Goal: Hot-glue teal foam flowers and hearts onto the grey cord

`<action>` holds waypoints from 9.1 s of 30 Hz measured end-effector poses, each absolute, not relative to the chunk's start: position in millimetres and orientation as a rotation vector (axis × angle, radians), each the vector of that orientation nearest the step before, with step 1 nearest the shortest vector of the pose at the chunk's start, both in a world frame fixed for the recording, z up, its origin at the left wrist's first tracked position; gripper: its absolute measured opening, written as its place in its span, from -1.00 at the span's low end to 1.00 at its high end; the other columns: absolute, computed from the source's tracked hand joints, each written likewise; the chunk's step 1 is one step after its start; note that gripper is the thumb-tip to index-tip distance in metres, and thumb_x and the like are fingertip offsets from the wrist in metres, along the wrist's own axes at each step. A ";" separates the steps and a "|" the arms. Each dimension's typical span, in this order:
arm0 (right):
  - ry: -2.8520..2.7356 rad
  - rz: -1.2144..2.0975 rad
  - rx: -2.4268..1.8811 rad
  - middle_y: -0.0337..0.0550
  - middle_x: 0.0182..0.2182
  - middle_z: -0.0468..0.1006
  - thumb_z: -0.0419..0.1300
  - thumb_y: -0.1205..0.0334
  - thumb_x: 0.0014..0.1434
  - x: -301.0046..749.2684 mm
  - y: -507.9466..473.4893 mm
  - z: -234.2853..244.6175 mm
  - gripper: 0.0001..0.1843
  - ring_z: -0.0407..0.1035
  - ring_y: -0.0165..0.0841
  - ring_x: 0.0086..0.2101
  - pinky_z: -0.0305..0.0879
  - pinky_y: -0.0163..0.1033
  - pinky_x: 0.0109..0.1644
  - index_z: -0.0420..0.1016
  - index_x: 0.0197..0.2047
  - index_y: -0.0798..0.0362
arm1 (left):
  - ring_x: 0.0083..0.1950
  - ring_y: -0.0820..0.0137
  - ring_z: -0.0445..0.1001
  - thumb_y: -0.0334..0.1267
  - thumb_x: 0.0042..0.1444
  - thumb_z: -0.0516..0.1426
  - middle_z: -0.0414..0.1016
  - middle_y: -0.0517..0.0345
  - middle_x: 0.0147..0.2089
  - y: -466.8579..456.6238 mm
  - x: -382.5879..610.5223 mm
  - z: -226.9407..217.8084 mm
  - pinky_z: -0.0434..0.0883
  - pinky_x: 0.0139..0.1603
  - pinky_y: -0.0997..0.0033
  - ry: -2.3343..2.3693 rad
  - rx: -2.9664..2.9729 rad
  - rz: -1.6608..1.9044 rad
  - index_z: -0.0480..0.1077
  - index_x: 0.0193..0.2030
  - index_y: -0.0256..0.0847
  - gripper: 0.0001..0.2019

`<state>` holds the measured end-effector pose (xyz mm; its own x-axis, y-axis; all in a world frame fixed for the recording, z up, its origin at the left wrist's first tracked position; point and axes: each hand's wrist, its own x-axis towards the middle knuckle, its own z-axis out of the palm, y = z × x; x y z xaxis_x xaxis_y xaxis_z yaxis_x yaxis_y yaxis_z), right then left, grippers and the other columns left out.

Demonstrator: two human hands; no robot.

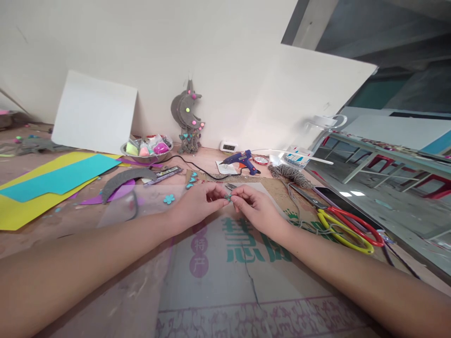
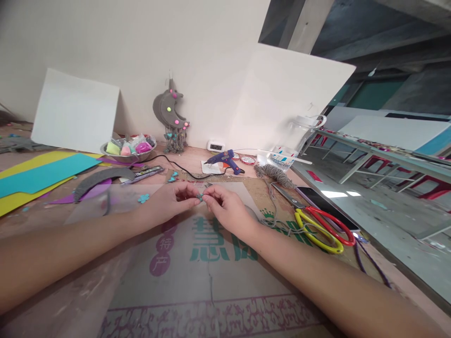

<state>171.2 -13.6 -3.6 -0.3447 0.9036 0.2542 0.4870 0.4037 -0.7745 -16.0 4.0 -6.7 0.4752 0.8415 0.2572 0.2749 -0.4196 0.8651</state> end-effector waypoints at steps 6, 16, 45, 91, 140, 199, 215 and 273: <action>-1.950 0.795 -1.191 -0.35 -0.57 0.21 0.06 0.08 0.18 170.0 -14.3 -4.5 -0.81 0.13 -0.48 -0.57 0.09 -0.34 -0.49 0.30 -0.26 0.03 | -0.41 0.47 0.35 -0.18 0.01 0.11 0.45 0.21 -0.40 3.9 -15.9 -6.4 0.28 -0.41 0.49 0.986 1.926 0.932 0.40 -0.33 -0.23 -0.83; -1.909 0.852 -1.227 -0.34 -0.59 0.25 0.05 0.07 0.18 168.6 -15.4 -0.7 -0.79 0.11 -0.48 -0.60 0.07 -0.35 -0.52 0.27 -0.35 0.03 | -0.47 0.49 0.28 -0.16 0.07 0.04 0.38 0.26 -0.50 5.2 -16.4 -6.4 0.19 -0.47 0.50 1.016 2.058 0.884 0.43 -0.42 -0.22 -0.78; -1.986 0.638 -1.202 -0.31 -0.55 0.28 0.04 0.09 0.21 170.7 -18.8 0.8 -0.77 0.12 -0.49 -0.55 0.08 -0.35 -0.49 0.35 -0.35 0.05 | -0.40 0.49 0.34 -0.16 0.06 0.09 0.45 0.25 -0.39 3.1 -15.9 -3.1 0.23 -0.38 0.51 1.074 1.859 0.934 0.40 -0.35 -0.23 -0.82; -1.972 0.525 -1.288 -0.24 -0.49 0.35 -0.03 0.11 0.24 176.9 -9.6 3.4 -0.75 0.27 -0.38 -0.42 0.20 -0.31 -0.33 0.34 -0.35 0.07 | -0.30 0.39 0.41 -0.21 0.18 -0.05 0.50 0.15 -0.30 -23.3 -7.4 -4.0 0.25 -0.27 0.41 0.929 2.434 0.767 0.38 -0.24 -0.17 -0.79; -1.898 0.319 -1.763 -0.21 -0.72 0.40 0.06 0.00 0.11 233.6 86.0 40.6 -0.63 0.28 -0.37 -0.63 0.19 -0.28 -0.48 0.47 -0.30 0.16 | -0.58 0.53 0.24 -0.15 0.10 0.02 0.30 0.31 -0.57 -6.2 -8.1 2.1 0.18 -0.54 0.51 0.997 1.758 0.885 0.29 -0.39 -0.20 -0.82; -2.029 0.571 -1.408 -0.25 -0.51 0.38 0.19 0.00 0.05 215.8 -33.8 12.2 -0.72 0.27 -0.40 -0.49 0.19 -0.30 -0.41 0.35 -0.45 0.05 | -0.53 0.52 0.28 -0.09 0.09 0.03 0.38 0.26 -0.47 3.8 -16.3 -7.6 0.22 -0.51 0.54 1.168 1.831 0.900 0.33 -0.35 -0.19 -0.78; -2.005 0.590 -1.424 -0.26 -0.55 0.34 0.20 -0.01 0.04 213.6 -34.0 12.0 -0.69 0.25 -0.40 -0.49 0.16 -0.32 -0.43 0.33 -0.51 0.05 | -0.51 0.50 0.32 -0.11 0.10 0.02 0.44 0.24 -0.42 1.8 -16.5 -7.8 0.20 -0.52 0.54 1.200 1.896 0.903 0.33 -0.36 -0.18 -0.80; -1.948 0.586 -1.412 -0.26 -0.52 0.38 0.21 -0.01 0.03 213.0 -35.3 9.8 -0.72 0.30 -0.38 -0.46 0.20 -0.32 -0.40 0.40 -0.39 0.05 | -0.44 0.48 0.34 -0.14 0.09 0.02 0.43 0.26 -0.40 1.0 -17.0 -8.1 0.21 -0.45 0.51 1.242 1.971 0.898 0.31 -0.37 -0.17 -0.83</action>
<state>213.0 -35.3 9.8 -0.2060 0.9475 0.2444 0.6555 0.3190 -0.6845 -17.0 1.0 -8.1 0.3221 0.9228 0.2115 0.4904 -0.3537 0.7965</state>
